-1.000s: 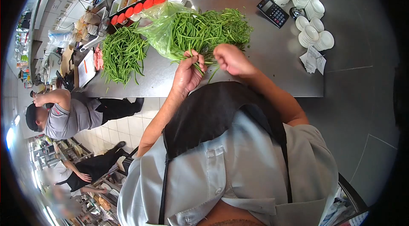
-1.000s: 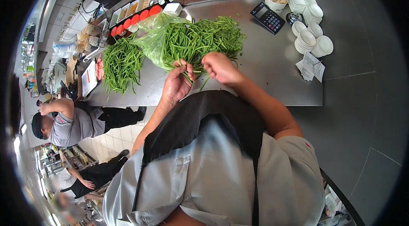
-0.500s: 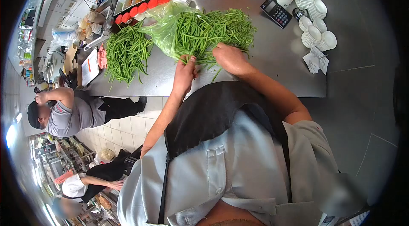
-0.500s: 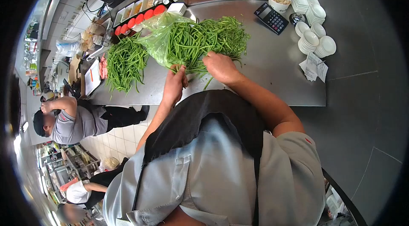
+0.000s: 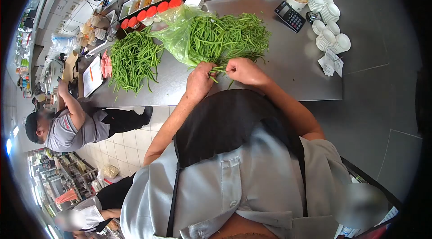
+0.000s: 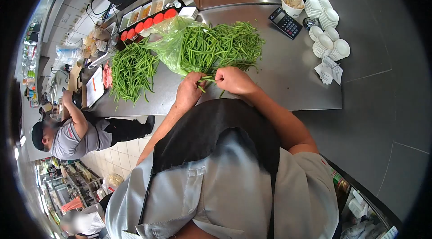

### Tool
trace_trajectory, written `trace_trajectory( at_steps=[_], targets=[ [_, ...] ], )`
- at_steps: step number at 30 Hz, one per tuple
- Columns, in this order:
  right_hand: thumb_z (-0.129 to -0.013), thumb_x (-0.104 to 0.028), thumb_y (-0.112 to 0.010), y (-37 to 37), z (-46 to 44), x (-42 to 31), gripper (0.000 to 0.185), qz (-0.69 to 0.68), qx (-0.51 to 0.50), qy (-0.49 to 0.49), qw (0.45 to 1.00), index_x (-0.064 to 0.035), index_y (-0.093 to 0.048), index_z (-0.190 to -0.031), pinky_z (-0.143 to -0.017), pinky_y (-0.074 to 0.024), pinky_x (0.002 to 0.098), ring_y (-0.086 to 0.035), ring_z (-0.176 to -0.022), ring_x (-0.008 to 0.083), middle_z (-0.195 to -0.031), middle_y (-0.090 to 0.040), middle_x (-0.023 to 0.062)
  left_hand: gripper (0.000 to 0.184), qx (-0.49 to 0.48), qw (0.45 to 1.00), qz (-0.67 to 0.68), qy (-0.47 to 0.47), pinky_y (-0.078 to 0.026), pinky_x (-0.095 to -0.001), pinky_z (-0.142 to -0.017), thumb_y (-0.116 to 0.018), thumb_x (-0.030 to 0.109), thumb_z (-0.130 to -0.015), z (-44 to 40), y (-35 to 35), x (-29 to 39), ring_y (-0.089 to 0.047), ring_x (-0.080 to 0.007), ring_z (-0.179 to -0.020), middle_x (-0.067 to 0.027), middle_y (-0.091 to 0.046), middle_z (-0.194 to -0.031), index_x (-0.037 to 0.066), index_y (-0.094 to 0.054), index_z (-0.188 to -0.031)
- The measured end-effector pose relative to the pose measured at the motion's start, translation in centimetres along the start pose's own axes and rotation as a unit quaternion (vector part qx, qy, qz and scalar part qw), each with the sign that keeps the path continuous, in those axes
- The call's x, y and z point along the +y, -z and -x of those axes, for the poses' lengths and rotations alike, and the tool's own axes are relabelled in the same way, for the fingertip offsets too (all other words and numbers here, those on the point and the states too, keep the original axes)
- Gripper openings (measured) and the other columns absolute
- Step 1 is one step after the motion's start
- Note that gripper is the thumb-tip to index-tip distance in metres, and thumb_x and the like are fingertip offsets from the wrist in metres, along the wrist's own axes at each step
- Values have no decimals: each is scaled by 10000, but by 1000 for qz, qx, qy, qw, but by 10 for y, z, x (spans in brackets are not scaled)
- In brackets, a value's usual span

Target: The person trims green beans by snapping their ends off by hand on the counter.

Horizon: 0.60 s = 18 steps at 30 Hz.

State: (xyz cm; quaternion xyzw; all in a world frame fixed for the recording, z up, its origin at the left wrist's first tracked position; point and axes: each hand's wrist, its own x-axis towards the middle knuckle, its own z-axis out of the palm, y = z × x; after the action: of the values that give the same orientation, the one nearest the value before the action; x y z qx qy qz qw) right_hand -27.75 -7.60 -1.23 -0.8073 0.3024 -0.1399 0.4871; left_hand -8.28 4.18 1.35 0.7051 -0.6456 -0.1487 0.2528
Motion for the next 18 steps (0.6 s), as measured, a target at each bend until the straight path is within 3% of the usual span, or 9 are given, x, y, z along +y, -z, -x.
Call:
trace_trajectory(
  at_steps=[3, 9, 12, 16, 18],
  targets=[
    [-820, -153, -692, -4, 4, -16, 137, 39, 0, 26, 999, -43, -705, -901, -742, -547, 464, -703, -853, 364, -872, -716, 157, 250, -6, 1000, -13, -20, -549, -484, -857, -708, 55, -866, 1, 7, -4, -674, -400, -1018, -178, -694, -1048, 61, -713, -1115],
    [-839, -209, -673, -13, 5, -23, 183, 55, 42, 70, 995, -55, -688, -936, -750, -542, 484, -702, -872, 361, -926, -717, 159, 317, -38, 997, -64, -10, -550, -488, -867, -690, 18, -806, 0, 31, 0, -679, -412, -1013, -189, -700, -1053, 53, -718, -1120],
    [-862, -206, -669, -24, 1, -15, 149, 121, 48, 78, 988, -66, -674, -911, -745, -540, 467, -695, -846, 348, -884, -693, 144, 326, -14, 996, -46, -78, -556, -496, -852, -728, 43, -788, 0, 26, -19, -683, -416, -998, -186, -696, -1068, 39, -707, -1113],
    [-863, -221, -659, -28, 8, -25, 159, 58, 30, 55, 996, -62, -656, -854, -723, -517, 491, -668, -824, 370, -835, -656, 156, 299, -40, 996, -18, -81, -544, -480, -876, -732, 60, -830, -3, 26, -22, -674, -431, -1018, -220, -708, -1083, 14, -717, -1125],
    [-862, -191, -660, -38, 11, -19, 149, 7, 69, 107, 992, -47, -645, -827, -709, -505, 487, -652, -800, 364, -813, -644, 159, 259, -61, 995, 8, -74, -541, -458, -874, -737, 90, -878, -4, 19, -32, -674, -436, -1008, -233, -714, -1052, 9, -726, -1124]
  ],
)
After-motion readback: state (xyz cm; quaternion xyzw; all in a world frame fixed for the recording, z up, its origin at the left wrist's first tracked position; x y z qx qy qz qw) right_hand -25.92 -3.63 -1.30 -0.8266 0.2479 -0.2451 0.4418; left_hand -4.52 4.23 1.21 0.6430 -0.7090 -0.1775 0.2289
